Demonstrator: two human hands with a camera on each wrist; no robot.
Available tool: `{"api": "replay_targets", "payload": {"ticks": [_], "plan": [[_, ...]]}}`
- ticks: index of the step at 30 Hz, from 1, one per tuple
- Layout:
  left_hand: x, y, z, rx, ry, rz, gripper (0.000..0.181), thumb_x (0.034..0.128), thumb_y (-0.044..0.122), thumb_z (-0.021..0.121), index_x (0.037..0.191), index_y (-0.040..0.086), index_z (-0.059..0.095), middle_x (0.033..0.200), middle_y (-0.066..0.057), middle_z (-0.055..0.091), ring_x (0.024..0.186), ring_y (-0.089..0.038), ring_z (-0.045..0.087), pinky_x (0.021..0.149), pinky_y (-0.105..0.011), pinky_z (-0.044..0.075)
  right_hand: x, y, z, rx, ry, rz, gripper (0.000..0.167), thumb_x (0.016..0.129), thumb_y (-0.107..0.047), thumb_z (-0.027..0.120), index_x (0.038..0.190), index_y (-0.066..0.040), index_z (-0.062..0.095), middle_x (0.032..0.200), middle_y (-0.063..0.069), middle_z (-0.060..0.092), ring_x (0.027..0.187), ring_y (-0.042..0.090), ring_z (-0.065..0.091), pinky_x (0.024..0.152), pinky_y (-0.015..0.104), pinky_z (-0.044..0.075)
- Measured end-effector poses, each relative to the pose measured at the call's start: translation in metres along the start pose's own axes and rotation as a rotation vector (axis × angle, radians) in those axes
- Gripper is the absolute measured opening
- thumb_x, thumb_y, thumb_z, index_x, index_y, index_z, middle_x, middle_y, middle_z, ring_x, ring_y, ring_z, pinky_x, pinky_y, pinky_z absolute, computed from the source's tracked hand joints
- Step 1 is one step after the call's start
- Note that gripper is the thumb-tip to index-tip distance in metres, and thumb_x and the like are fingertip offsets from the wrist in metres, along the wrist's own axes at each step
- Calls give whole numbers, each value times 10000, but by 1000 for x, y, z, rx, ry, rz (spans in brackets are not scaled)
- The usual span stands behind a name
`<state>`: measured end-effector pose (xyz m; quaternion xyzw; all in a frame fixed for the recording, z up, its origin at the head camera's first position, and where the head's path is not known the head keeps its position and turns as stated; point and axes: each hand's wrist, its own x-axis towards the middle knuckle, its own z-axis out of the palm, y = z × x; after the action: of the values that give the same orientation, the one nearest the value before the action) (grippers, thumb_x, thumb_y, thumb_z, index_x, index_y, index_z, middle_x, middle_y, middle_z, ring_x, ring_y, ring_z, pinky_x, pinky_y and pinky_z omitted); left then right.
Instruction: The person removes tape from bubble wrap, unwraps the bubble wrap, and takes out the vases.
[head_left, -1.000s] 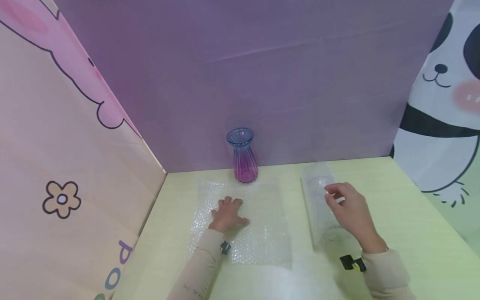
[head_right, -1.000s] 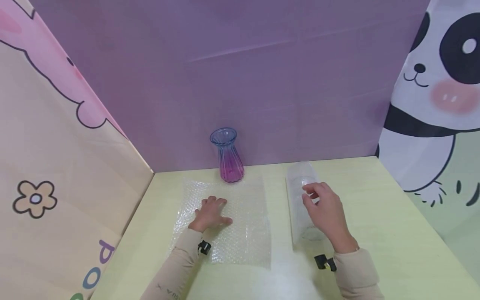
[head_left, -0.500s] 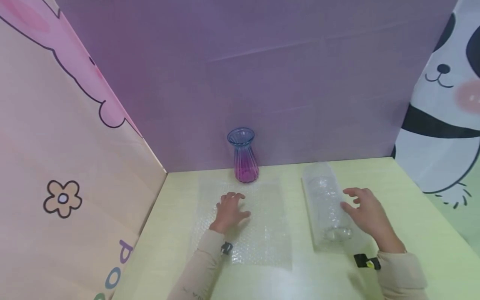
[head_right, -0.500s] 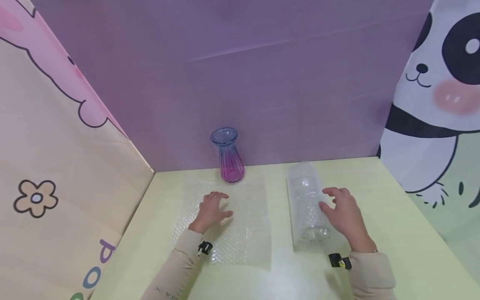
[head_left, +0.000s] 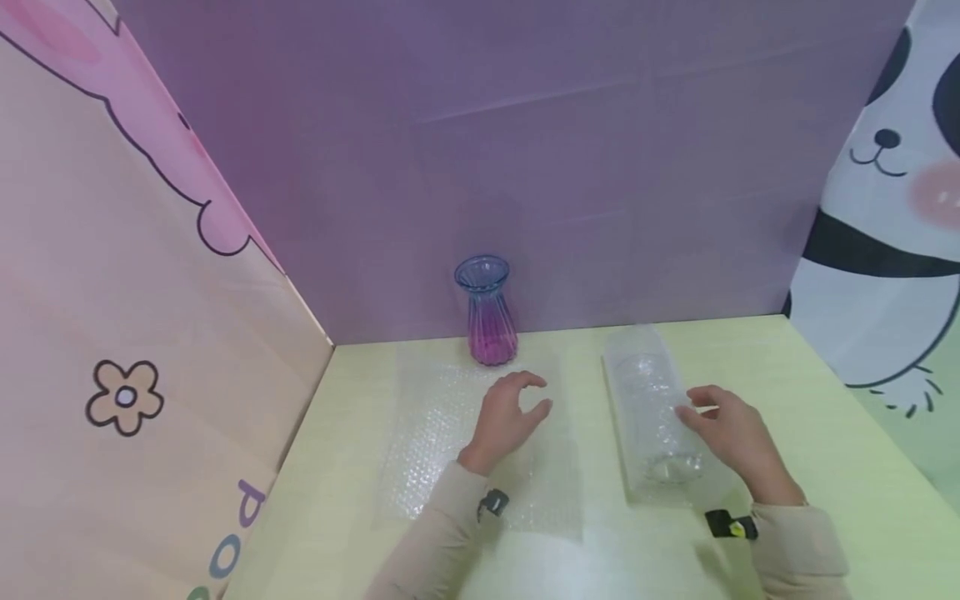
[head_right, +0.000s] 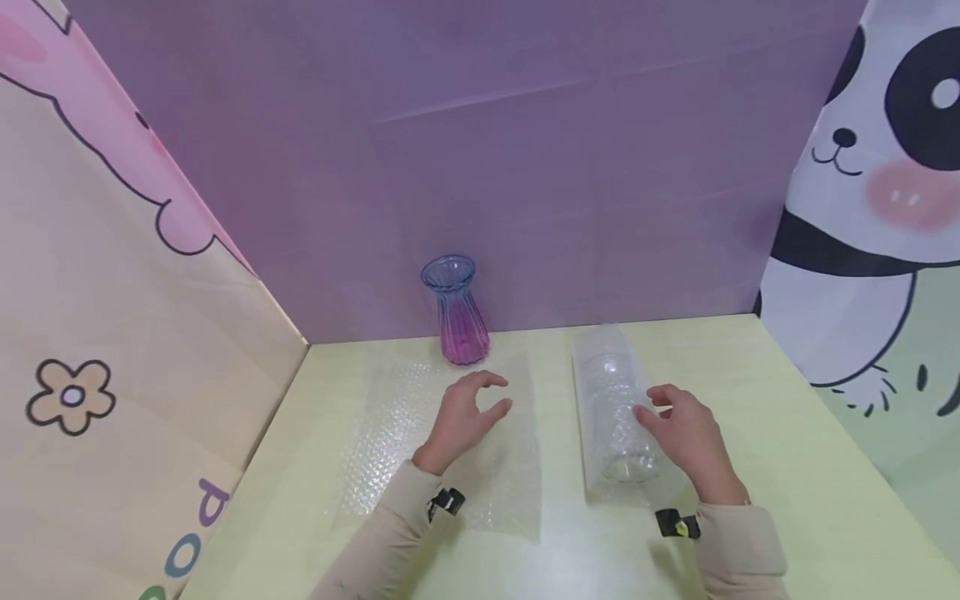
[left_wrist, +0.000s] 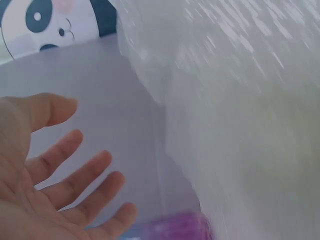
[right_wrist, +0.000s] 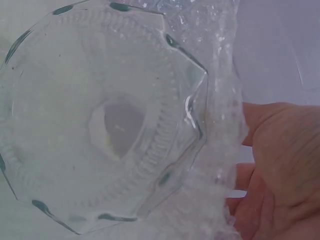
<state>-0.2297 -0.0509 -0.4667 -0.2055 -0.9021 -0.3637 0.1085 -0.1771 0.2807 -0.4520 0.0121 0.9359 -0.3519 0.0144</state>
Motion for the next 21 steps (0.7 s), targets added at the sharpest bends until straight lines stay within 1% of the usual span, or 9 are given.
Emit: {"api": "replay_targets", "payload": {"ticks": [3,5,7,10,12,15,18,21], "plan": [[3,17,10,-36,22,26,263,940,248,719,1182,143,713,1210,-31,740,1136,-204,668,1008,-359,534,0,-1,-1,-7,-6,10,640,1045,-463,525,1390,76,509,1376,342,563,1166,486,603,844,545,566],[5,27,19,-42,16,38,257,943,258,715,1178,153,716,1200,-18,744,1116,-187,675,998,-329,535,0,-1,-1,-12,-11,15,646,1045,-471,519,1377,83,520,1362,349,571,1159,493,607,848,554,565],[5,37,29,-42,-8,52,264,950,270,708,1188,157,716,1209,-9,743,1137,-179,676,1025,-318,525,0,-1,-1,-17,-15,21,646,1045,-473,514,1368,87,528,1351,354,578,1154,496,611,849,559,565],[5,49,44,-34,-68,70,300,969,306,686,1229,159,703,1248,5,731,1191,-171,664,1077,-314,499,0,-2,-2,-21,-11,24,649,1042,-477,519,1357,90,539,1342,356,585,1150,500,616,848,563,567],[4,56,53,-37,-114,66,340,981,348,669,1266,164,687,1283,19,717,1230,-158,646,1106,-311,483,-1,-4,-2,-20,-1,19,645,1038,-476,531,1346,90,549,1333,355,594,1142,498,624,843,559,572],[2,63,66,-42,-169,37,408,986,427,650,1318,188,657,1332,45,687,1260,-134,624,1111,-294,479,-1,-6,0,-8,6,23,655,1028,-492,544,1338,84,557,1331,349,598,1135,491,630,823,541,583],[0,68,75,-47,-201,-2,481,977,497,638,1363,212,622,1390,59,648,1293,-123,598,1117,-291,474,-1,-9,3,2,7,30,660,1024,-496,548,1344,80,553,1332,347,597,1127,481,633,802,517,589],[-1,72,82,-44,-220,-19,555,965,561,622,1405,225,585,1448,58,604,1333,-126,566,1131,-304,465,-1,-10,5,-4,15,28,651,1023,-493,553,1344,74,555,1324,343,602,1111,469,639,785,503,591]]}}
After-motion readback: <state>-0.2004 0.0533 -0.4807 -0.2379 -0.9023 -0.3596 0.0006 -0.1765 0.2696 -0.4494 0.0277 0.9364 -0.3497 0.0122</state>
